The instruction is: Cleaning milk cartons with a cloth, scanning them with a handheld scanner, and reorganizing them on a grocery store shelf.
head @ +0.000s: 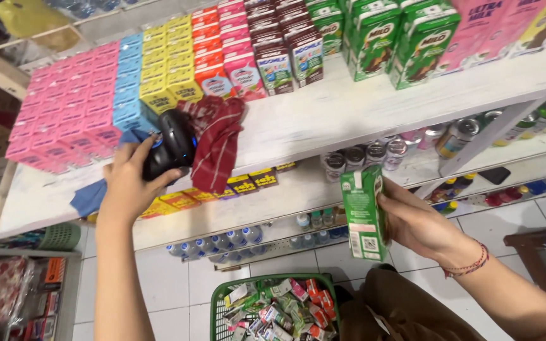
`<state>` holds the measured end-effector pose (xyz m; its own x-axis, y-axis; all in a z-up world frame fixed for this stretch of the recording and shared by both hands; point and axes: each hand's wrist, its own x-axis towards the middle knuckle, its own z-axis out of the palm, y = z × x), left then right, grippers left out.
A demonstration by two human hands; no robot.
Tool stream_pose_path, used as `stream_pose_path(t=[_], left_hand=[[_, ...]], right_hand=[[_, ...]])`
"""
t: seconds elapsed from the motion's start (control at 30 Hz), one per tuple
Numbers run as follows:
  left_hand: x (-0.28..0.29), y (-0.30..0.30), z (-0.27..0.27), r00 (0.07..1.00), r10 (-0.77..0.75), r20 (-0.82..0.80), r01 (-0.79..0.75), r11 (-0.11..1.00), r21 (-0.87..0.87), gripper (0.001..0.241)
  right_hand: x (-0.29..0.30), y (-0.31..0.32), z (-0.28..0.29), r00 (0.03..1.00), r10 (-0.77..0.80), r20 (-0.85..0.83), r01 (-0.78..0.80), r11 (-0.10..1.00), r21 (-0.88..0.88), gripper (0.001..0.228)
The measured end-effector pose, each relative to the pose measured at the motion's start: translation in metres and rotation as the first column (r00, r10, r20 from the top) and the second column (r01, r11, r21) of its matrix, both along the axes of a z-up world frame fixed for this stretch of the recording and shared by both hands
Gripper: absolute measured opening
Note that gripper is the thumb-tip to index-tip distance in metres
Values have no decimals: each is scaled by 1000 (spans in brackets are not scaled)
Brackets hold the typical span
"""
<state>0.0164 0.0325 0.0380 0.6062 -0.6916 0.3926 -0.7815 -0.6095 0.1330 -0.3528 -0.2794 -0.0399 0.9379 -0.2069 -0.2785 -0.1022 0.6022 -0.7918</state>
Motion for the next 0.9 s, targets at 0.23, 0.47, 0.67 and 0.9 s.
stream_pose_path(t=[0.23,0.47,0.67,0.9], left_hand=[[-133,-94,-8,972,-217,-91,167,910,-380,66],[-203,-213,5,653,-589,-476,343,790,-508,63],[-163,-278,-7,667,-622,-410,267,713,-648,50],[-140,-325,-34,780,-467,-418,148,785,-602,53]], right_hand=[[10,-26,10,961,-145,237,204,947,-249,65],[34,-65,55,867,-83,492,459,517,-722,76],[58,-133,114,905,58,422,412,-373,-831,72],[70,-166,110,919,50,391,341,-596,-727,49]])
